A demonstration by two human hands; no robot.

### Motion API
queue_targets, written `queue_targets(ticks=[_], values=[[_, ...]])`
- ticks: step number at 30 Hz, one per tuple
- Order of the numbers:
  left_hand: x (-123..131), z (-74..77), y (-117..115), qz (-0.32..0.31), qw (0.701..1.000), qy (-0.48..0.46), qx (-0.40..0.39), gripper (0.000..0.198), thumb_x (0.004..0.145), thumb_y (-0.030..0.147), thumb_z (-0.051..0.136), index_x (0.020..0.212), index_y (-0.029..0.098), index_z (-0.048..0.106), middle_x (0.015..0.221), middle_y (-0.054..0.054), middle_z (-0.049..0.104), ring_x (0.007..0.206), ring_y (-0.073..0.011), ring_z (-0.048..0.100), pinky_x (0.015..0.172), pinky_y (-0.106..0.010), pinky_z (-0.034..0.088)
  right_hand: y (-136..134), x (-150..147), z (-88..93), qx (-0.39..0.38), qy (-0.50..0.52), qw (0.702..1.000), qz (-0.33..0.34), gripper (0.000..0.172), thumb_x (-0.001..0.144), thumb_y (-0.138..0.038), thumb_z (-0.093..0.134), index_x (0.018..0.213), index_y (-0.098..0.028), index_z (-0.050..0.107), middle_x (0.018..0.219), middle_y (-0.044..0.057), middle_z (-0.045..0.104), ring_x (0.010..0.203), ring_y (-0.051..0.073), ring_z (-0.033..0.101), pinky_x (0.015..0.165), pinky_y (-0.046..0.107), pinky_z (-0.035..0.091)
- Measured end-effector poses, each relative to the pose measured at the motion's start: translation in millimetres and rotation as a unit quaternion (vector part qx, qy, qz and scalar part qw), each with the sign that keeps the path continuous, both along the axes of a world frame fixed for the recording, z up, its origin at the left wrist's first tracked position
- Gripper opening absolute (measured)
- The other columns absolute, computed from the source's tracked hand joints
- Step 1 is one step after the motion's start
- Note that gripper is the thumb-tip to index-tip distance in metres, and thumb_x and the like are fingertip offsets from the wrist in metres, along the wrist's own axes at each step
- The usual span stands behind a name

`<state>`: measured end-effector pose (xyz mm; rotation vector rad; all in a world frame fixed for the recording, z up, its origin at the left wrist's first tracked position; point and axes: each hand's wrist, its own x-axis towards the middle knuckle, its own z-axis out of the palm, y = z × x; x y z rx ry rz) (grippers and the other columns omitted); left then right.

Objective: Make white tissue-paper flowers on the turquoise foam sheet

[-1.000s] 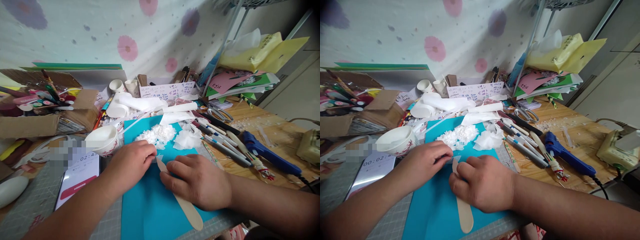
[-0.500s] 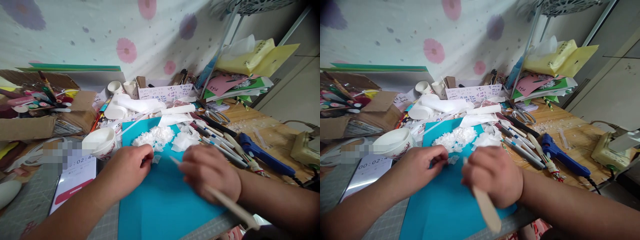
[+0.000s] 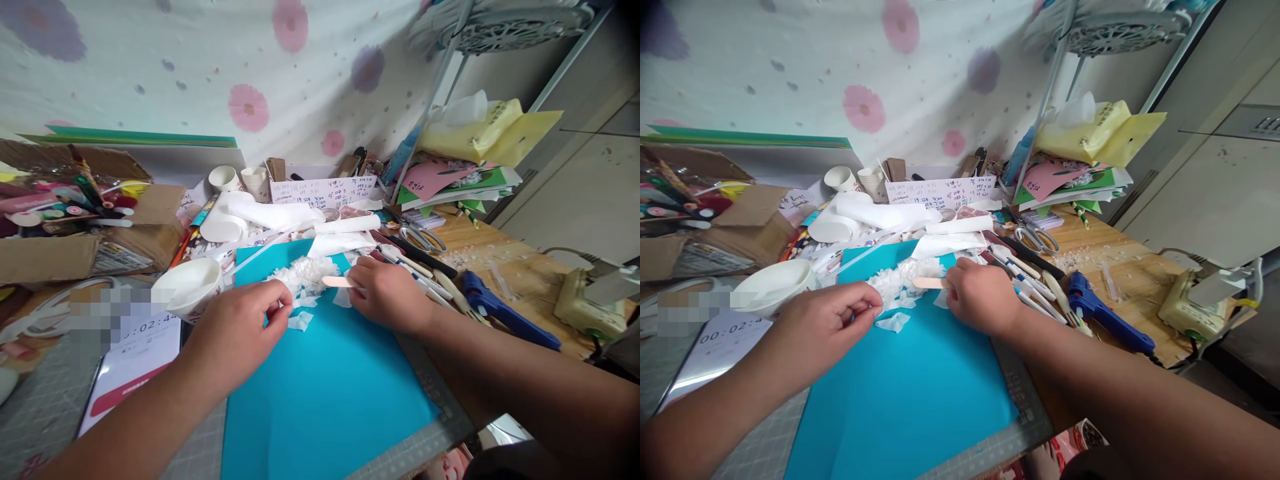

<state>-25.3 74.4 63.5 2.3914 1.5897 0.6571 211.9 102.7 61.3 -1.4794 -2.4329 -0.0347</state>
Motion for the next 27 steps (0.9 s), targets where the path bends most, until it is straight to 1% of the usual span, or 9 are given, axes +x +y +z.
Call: queue_targets(ticks=[2, 4, 7, 9, 13, 16, 20, 22, 27], values=[[0.1, 0.3, -0.6, -0.005, 1.0, -0.019, 0.014, 0.012, 0.083, 0.027, 0.05, 0.08, 0.024, 0.061, 0.074, 0.004, 0.063, 0.063, -0.0129, 0.058, 0.057, -0.024, 0.039, 0.4, 0.0, 8.7, 0.008, 0.021, 1.0, -0.014, 0.013, 0.079, -0.015, 0.055, 0.067, -0.013, 0.059, 0.074, 0.007, 0.058, 0.064, 0.016, 0.049, 0.055, 0.027, 0.028], [1.1, 1.6, -1.3, -0.017, 0.998, -0.05, 0.021, 0.013, 0.084, 0.031, 0.052, 0.088, 0.025, 0.063, 0.086, 0.002, 0.064, 0.072, -0.0144, 0.06, 0.062, -0.025, 0.043, -1.8, -0.2, 20.2, -0.025, 0.072, 0.997, 0.003, 0.014, 0.081, -0.019, 0.055, 0.069, -0.014, 0.059, 0.068, 0.003, 0.055, 0.061, 0.013, 0.048, 0.055, 0.025, 0.032], [3.8, 2.7, -1.9, -0.05, 0.992, -0.113, -0.004, 0.022, 0.083, 0.037, 0.058, 0.103, 0.029, 0.063, 0.103, 0.001, 0.061, 0.085, -0.0169, 0.06, 0.07, -0.028, 0.047, -8.2, -4.1, 33.0, -0.185, 0.209, 0.958, 0.071, 0.013, 0.082, -0.025, 0.057, 0.074, -0.015, 0.062, 0.062, -0.002, 0.053, 0.056, 0.01, 0.046, 0.053, 0.021, 0.036], [5.6, 1.1, -1.6, -0.058, 0.992, -0.109, -0.016, 0.026, 0.082, 0.039, 0.062, 0.107, 0.03, 0.063, 0.106, 0.0, 0.06, 0.093, -0.0195, 0.058, 0.076, -0.031, 0.048, -11.2, -9.1, 33.3, -0.258, 0.255, 0.929, 0.079, 0.012, 0.079, -0.025, 0.059, 0.074, -0.015, 0.062, 0.063, -0.003, 0.053, 0.056, 0.01, 0.045, 0.052, 0.021, 0.036], [8.5, -5.5, 0.0, -0.049, 0.998, 0.037, 0.03, 0.016, 0.085, 0.03, 0.06, 0.099, 0.026, 0.068, 0.096, -0.003, 0.059, 0.095, -0.0243, 0.055, 0.077, -0.037, 0.046, -9.5, -16.2, 20.7, -0.265, 0.215, 0.939, 0.04, 0.01, 0.077, -0.021, 0.059, 0.072, -0.014, 0.063, 0.062, -0.002, 0.052, 0.057, 0.01, 0.045, 0.05, 0.022, 0.031], [10.7, -7.9, 0.1, -0.066, 0.993, 0.086, 0.042, 0.015, 0.084, 0.02, 0.06, 0.096, 0.024, 0.069, 0.092, -0.003, 0.057, 0.091, -0.0238, 0.053, 0.076, -0.038, 0.045, -5.4, -15.0, 17.0, -0.295, 0.196, 0.933, 0.064, 0.008, 0.076, -0.017, 0.058, 0.072, -0.013, 0.064, 0.059, -0.003, 0.051, 0.055, 0.01, 0.044, 0.049, 0.022, 0.029], [13.2, -7.5, -0.3, -0.085, 0.989, 0.115, 0.045, 0.016, 0.081, 0.012, 0.06, 0.088, 0.024, 0.07, 0.088, -0.002, 0.056, 0.088, -0.0231, 0.05, 0.075, -0.038, 0.042, -1.6, -10.2, 22.7, -0.348, 0.17, 0.915, 0.114, 0.009, 0.076, -0.02, 0.06, 0.074, -0.013, 0.066, 0.056, -0.005, 0.048, 0.05, 0.008, 0.04, 0.046, 0.02, 0.03], [13.4, -7.2, 0.0, -0.089, 0.987, 0.126, 0.05, 0.015, 0.082, 0.012, 0.059, 0.082, 0.023, 0.069, 0.087, -0.002, 0.056, 0.087, -0.0227, 0.049, 0.073, -0.037, 0.04, -0.6, -10.4, 22.8, -0.335, 0.159, 0.922, 0.115, 0.009, 0.077, -0.019, 0.059, 0.075, -0.013, 0.066, 0.056, -0.005, 0.048, 0.051, 0.008, 0.039, 0.046, 0.02, 0.029], [11.7, -5.8, -0.4, -0.095, 0.982, 0.147, 0.063, 0.02, 0.083, 0.013, 0.055, 0.072, 0.023, 0.068, 0.081, -0.002, 0.053, 0.084, -0.023, 0.048, 0.067, -0.036, 0.037, 0.2, -20.9, 11.1, -0.232, 0.123, 0.96, 0.099, 0.013, 0.077, -0.017, 0.059, 0.064, -0.014, 0.057, 0.061, -0.002, 0.049, 0.058, 0.011, 0.04, 0.054, 0.024, 0.025]])
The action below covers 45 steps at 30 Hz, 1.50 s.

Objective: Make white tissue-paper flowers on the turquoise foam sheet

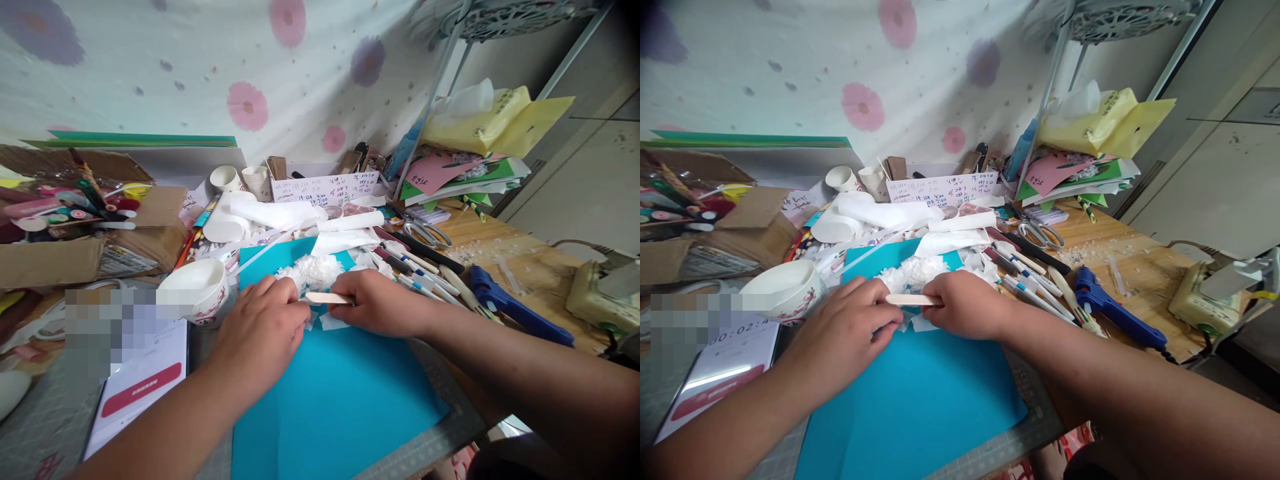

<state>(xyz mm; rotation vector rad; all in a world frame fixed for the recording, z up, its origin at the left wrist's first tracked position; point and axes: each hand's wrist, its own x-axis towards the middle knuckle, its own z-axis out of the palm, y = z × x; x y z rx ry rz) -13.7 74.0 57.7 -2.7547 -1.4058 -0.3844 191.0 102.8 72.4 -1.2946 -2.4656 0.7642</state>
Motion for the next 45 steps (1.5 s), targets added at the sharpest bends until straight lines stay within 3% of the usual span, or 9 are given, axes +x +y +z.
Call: queue_targets(ticks=[3, 9, 19, 30, 36, 45], values=[[-0.1, 1.0, -0.8, 0.008, 1.0, 0.004, 0.008, 0.018, 0.081, 0.012, 0.057, 0.07, 0.022, 0.067, 0.081, -0.002, 0.053, 0.084, -0.0237, 0.049, 0.068, -0.037, 0.037, 0.0, -5.5, -5.8, 0.049, -0.013, 0.999, -0.001, 0.018, 0.078, -0.017, 0.06, 0.062, -0.015, 0.052, 0.065, -0.001, 0.05, 0.063, 0.012, 0.042, 0.058, 0.025, 0.025], [0.0, 0.8, 1.7, 0.043, 0.999, 0.004, 0.018, 0.01, 0.082, 0.018, 0.06, 0.091, 0.016, 0.064, 0.09, -0.006, 0.057, 0.087, -0.0275, 0.05, 0.074, -0.043, 0.041, 3.0, -5.0, -8.4, 0.081, -0.031, 0.996, 0.004, 0.016, 0.081, -0.016, 0.06, 0.065, -0.015, 0.055, 0.071, -0.001, 0.052, 0.065, 0.011, 0.046, 0.058, 0.023, 0.026], [-4.1, -1.0, 4.7, 0.027, 1.0, 0.006, 0.009, 0.016, 0.087, 0.02, 0.054, 0.075, 0.02, 0.064, 0.083, -0.003, 0.058, 0.082, -0.0233, 0.051, 0.07, -0.038, 0.039, 3.7, -3.8, -10.2, 0.106, -0.065, 0.992, -0.015, 0.016, 0.081, -0.014, 0.057, 0.066, -0.016, 0.053, 0.074, 0.001, 0.054, 0.066, 0.013, 0.044, 0.058, 0.024, 0.025], [-3.6, -3.7, 4.7, 0.042, 0.998, -0.033, -0.03, 0.01, 0.082, 0.025, 0.061, 0.089, 0.019, 0.062, 0.092, -0.004, 0.059, 0.088, -0.0241, 0.052, 0.073, -0.038, 0.042, 4.3, -8.6, -14.6, 0.115, -0.056, 0.992, 0.004, 0.012, 0.079, -0.013, 0.057, 0.068, -0.017, 0.054, 0.074, 0.0, 0.055, 0.066, 0.012, 0.046, 0.057, 0.024, 0.025], [0.0, -3.5, 5.1, 0.041, 0.997, -0.05, -0.038, 0.004, 0.081, 0.018, 0.061, 0.084, 0.018, 0.064, 0.09, -0.004, 0.059, 0.091, -0.0249, 0.052, 0.079, -0.04, 0.042, 5.1, -5.7, -10.8, 0.115, -0.063, 0.991, -0.012, 0.015, 0.079, -0.013, 0.057, 0.065, -0.016, 0.054, 0.074, 0.001, 0.055, 0.065, 0.013, 0.044, 0.058, 0.024, 0.024], [1.4, -3.1, 6.8, 0.057, 0.995, -0.063, -0.058, 0.012, 0.081, 0.024, 0.062, 0.089, 0.017, 0.065, 0.091, -0.005, 0.059, 0.09, -0.0255, 0.054, 0.077, -0.039, 0.043, 3.6, -12.0, -16.6, 0.099, -0.023, 0.995, 0.0, 0.016, 0.08, -0.016, 0.06, 0.066, -0.016, 0.054, 0.072, -0.001, 0.055, 0.065, 0.011, 0.046, 0.058, 0.023, 0.026]])
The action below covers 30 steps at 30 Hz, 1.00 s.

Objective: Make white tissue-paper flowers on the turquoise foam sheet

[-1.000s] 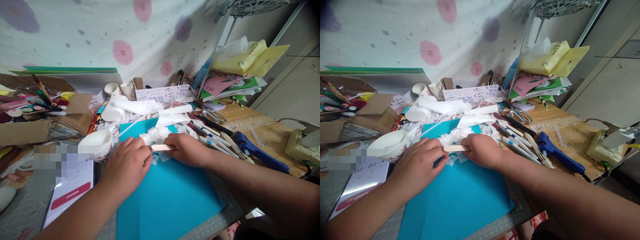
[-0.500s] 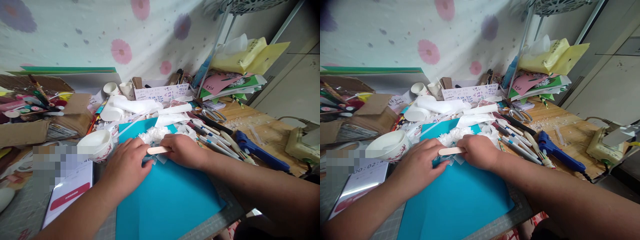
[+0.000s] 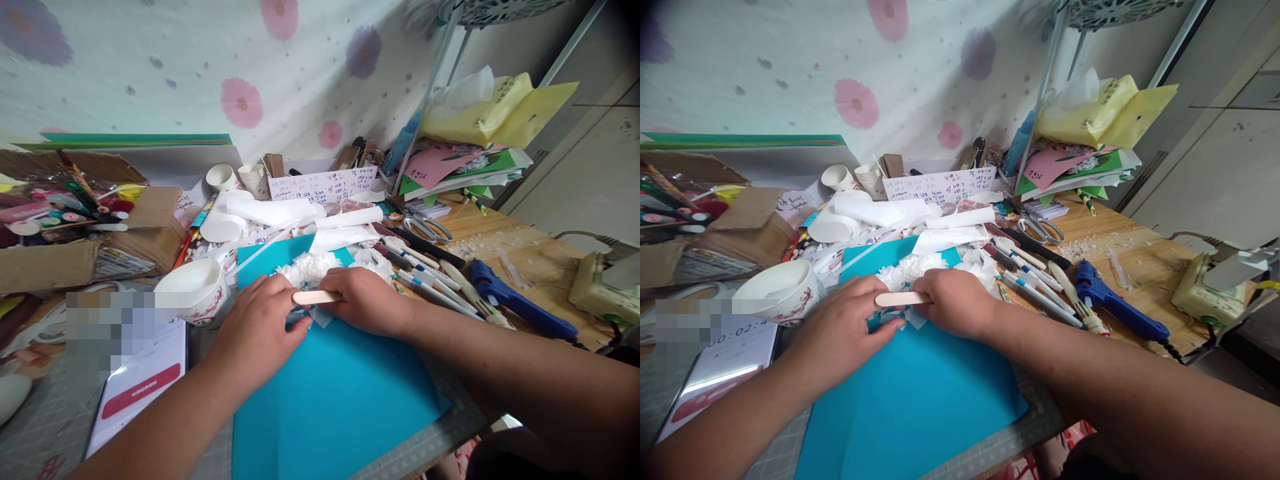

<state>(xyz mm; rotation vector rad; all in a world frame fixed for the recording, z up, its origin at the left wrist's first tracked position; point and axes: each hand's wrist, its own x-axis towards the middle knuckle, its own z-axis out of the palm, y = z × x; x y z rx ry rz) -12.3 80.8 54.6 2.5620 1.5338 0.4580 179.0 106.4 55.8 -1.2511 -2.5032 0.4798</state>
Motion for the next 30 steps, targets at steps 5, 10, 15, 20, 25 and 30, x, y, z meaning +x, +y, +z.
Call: queue_targets(ticks=[5, 10, 15, 20, 25, 30], values=[[5.0, 0.3, -0.1, 0.011, 1.0, -0.004, -0.009, 0.012, 0.08, 0.025, 0.063, 0.09, 0.019, 0.067, 0.093, -0.006, 0.06, 0.093, -0.0267, 0.054, 0.079, -0.038, 0.043, -0.9, -1.7, -3.0, 0.005, 0.021, 1.0, 0.003, 0.016, 0.077, -0.013, 0.062, 0.063, -0.016, 0.054, 0.068, -0.001, 0.052, 0.062, 0.012, 0.043, 0.056, 0.024, 0.024], [7.8, -2.9, 2.7, 0.007, 1.0, 0.0, -0.002, 0.01, 0.083, 0.018, 0.057, 0.082, 0.02, 0.067, 0.087, -0.004, 0.061, 0.089, -0.0248, 0.054, 0.077, -0.037, 0.041, -1.7, 0.6, 2.3, 0.008, 0.07, 0.997, 0.02, 0.01, 0.077, -0.012, 0.064, 0.068, -0.015, 0.06, 0.07, 0.0, 0.054, 0.064, 0.013, 0.047, 0.058, 0.024, 0.03], [6.1, -2.2, 0.3, 0.002, 1.0, -0.001, 0.004, 0.011, 0.08, 0.015, 0.059, 0.071, 0.021, 0.064, 0.082, -0.001, 0.06, 0.085, -0.0216, 0.054, 0.076, -0.035, 0.041, -7.4, 21.9, 22.9, 0.034, 0.241, 0.97, -0.004, 0.034, 0.096, -0.03, 0.044, 0.073, -0.013, 0.063, 0.073, 0.004, 0.055, 0.072, 0.015, 0.053, 0.066, 0.026, 0.04], [6.4, 1.4, -2.8, 0.009, 1.0, 0.011, 0.007, 0.012, 0.079, 0.015, 0.059, 0.071, 0.021, 0.065, 0.082, -0.001, 0.061, 0.086, -0.0228, 0.054, 0.074, -0.036, 0.041, -23.3, 30.5, 21.7, 0.003, 0.387, 0.922, -0.028, 0.043, 0.098, -0.043, 0.037, 0.08, -0.015, 0.064, 0.062, -0.001, 0.047, 0.058, 0.012, 0.047, 0.054, 0.025, 0.037], [5.9, 2.7, -2.1, 0.008, 0.999, 0.028, 0.013, 0.012, 0.078, 0.014, 0.058, 0.07, 0.021, 0.064, 0.08, -0.001, 0.059, 0.083, -0.0224, 0.053, 0.073, -0.036, 0.04, -29.6, 22.5, 6.2, -0.061, 0.385, 0.921, 0.006, 0.02, 0.094, -0.031, 0.05, 0.082, -0.016, 0.055, 0.077, 0.001, 0.055, 0.057, 0.01, 0.058, 0.051, 0.023, 0.046], [4.3, 3.0, -2.9, 0.003, 0.999, 0.037, 0.017, 0.012, 0.078, 0.014, 0.057, 0.07, 0.021, 0.063, 0.079, -0.001, 0.058, 0.083, -0.0224, 0.052, 0.072, -0.036, 0.039, -28.3, 22.6, -4.4, 0.079, 0.277, 0.955, 0.069, 0.004, 0.088, -0.017, 0.059, 0.085, -0.015, 0.061, 0.08, 0.005, 0.065, 0.074, 0.015, 0.062, 0.065, 0.026, 0.049]])
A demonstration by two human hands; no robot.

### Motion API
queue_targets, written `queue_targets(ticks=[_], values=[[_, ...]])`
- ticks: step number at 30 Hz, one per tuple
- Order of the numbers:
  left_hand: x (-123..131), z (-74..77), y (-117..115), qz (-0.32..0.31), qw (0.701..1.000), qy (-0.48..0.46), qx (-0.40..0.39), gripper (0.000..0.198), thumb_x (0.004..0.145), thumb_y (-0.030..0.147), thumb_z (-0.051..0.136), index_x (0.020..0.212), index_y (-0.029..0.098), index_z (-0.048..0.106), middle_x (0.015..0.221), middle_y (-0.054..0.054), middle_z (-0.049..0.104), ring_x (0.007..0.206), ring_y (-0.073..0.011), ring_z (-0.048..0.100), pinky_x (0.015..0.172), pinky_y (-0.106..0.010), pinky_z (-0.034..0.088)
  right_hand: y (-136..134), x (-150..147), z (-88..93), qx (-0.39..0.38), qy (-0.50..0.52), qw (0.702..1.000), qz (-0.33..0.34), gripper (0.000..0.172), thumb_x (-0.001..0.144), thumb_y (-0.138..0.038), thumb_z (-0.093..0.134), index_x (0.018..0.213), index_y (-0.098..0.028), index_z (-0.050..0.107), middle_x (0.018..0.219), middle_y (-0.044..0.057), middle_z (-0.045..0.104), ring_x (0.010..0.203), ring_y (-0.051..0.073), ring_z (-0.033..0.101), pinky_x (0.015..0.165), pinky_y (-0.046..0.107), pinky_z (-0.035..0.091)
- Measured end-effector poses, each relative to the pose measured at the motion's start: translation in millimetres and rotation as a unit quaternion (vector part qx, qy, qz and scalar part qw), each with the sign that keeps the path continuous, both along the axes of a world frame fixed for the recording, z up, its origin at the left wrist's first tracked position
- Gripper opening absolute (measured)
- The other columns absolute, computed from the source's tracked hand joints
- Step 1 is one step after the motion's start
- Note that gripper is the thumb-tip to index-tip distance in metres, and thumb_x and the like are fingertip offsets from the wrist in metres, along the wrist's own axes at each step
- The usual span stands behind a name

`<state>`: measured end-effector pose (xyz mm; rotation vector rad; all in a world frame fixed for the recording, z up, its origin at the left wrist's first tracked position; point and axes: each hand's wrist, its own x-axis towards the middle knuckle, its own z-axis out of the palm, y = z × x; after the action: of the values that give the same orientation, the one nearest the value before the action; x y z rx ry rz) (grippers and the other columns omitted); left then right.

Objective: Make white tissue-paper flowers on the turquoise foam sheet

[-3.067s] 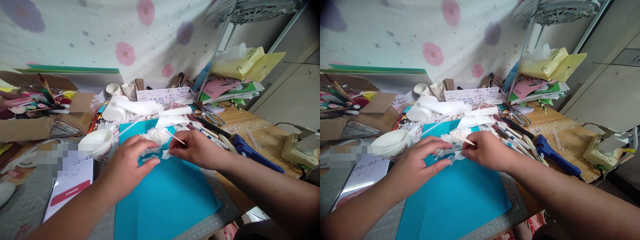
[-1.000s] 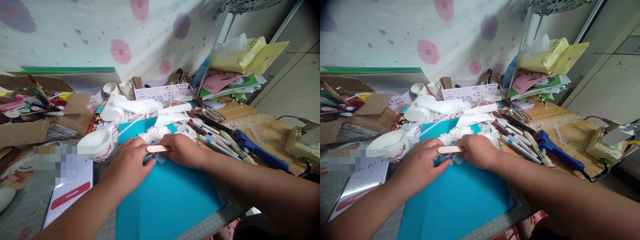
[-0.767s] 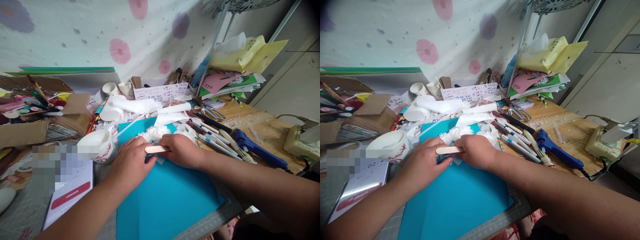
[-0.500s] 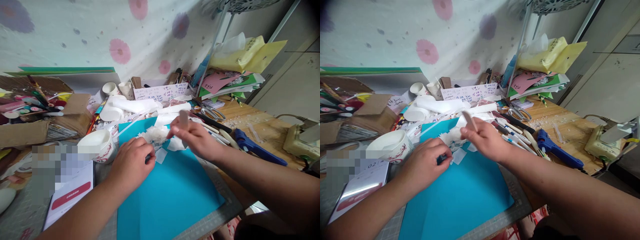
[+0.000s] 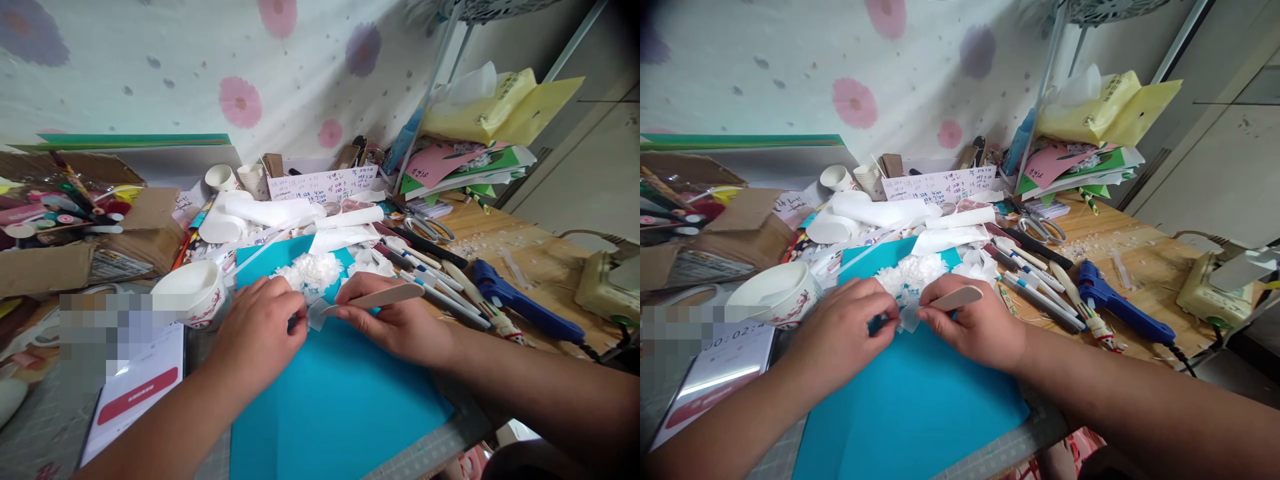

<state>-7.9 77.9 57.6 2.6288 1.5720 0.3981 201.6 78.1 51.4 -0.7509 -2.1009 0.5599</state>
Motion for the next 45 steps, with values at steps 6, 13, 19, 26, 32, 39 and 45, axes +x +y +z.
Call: queue_targets(ticks=[6, 13, 19, 26, 32, 39, 45], values=[[-0.8, 0.4, 0.0, -0.002, 1.0, 0.003, 0.009, 0.012, 0.079, 0.014, 0.057, 0.071, 0.021, 0.063, 0.081, -0.001, 0.059, 0.085, -0.0229, 0.052, 0.073, -0.037, 0.039, -0.9, 0.3, -10.3, 0.108, -0.08, 0.99, 0.051, 0.013, 0.093, -0.019, 0.053, 0.098, -0.014, 0.064, 0.09, 0.009, 0.068, 0.081, 0.016, 0.064, 0.071, 0.028, 0.053], [-3.1, 2.9, -2.5, -0.008, 1.0, -0.01, 0.01, 0.012, 0.077, 0.013, 0.056, 0.07, 0.021, 0.061, 0.079, 0.0, 0.058, 0.081, -0.022, 0.051, 0.071, -0.037, 0.039, -4.2, -3.2, -16.0, 0.265, -0.197, 0.942, 0.062, 0.02, 0.094, -0.014, 0.047, 0.096, -0.01, 0.066, 0.091, 0.011, 0.07, 0.077, 0.019, 0.064, 0.069, 0.03, 0.055], [-5.6, 1.9, -2.2, -0.013, 0.999, -0.036, 0.009, 0.008, 0.077, 0.014, 0.056, 0.076, 0.021, 0.058, 0.082, 0.0, 0.058, 0.083, -0.0217, 0.051, 0.072, -0.037, 0.039, -9.0, 2.0, -8.5, 0.258, -0.133, 0.955, 0.065, 0.015, 0.093, -0.016, 0.048, 0.098, -0.014, 0.061, 0.089, 0.01, 0.068, 0.077, 0.017, 0.065, 0.069, 0.029, 0.055], [-5.4, 0.6, -1.6, -0.041, 0.999, -0.032, 0.001, 0.018, 0.085, 0.017, 0.05, 0.085, 0.025, 0.067, 0.087, 0.0, 0.059, 0.088, -0.0214, 0.051, 0.078, -0.039, 0.039, -2.1, 3.1, -6.0, 0.108, -0.024, 0.994, -0.015, 0.009, 0.09, -0.016, 0.055, 0.096, -0.018, 0.061, 0.085, 0.007, 0.065, 0.078, 0.017, 0.064, 0.07, 0.029, 0.054], [-2.9, 2.9, -1.6, -0.023, 1.0, -0.002, 0.007, 0.027, 0.088, 0.016, 0.045, 0.095, 0.025, 0.07, 0.089, -0.003, 0.059, 0.089, -0.0233, 0.05, 0.08, -0.041, 0.04, -4.4, 1.8, -11.4, 0.099, -0.043, 0.992, 0.057, 0.011, 0.09, -0.014, 0.055, 0.097, -0.014, 0.063, 0.089, 0.01, 0.066, 0.082, 0.017, 0.064, 0.074, 0.029, 0.055], [-3.8, 0.2, 2.1, -0.005, 1.0, 0.015, -0.004, 0.029, 0.089, 0.019, 0.047, 0.105, 0.026, 0.069, 0.095, -0.004, 0.06, 0.094, -0.0252, 0.05, 0.082, -0.043, 0.041, -8.3, -0.9, -7.5, 0.089, -0.074, 0.989, 0.092, 0.016, 0.092, -0.014, 0.052, 0.1, -0.011, 0.065, 0.092, 0.014, 0.067, 0.084, 0.018, 0.065, 0.073, 0.031, 0.055], [-5.5, -0.4, 1.8, 0.005, 1.0, 0.003, -0.022, 0.029, 0.091, 0.023, 0.046, 0.109, 0.026, 0.068, 0.099, -0.004, 0.061, 0.095, -0.0254, 0.052, 0.082, -0.043, 0.043, 16.8, 30.7, 18.6, -0.008, 0.079, 0.991, -0.106, 0.016, 0.092, -0.023, 0.052, 0.081, -0.018, 0.062, 0.079, 0.004, 0.063, 0.074, 0.017, 0.06, 0.067, 0.031, 0.049]])
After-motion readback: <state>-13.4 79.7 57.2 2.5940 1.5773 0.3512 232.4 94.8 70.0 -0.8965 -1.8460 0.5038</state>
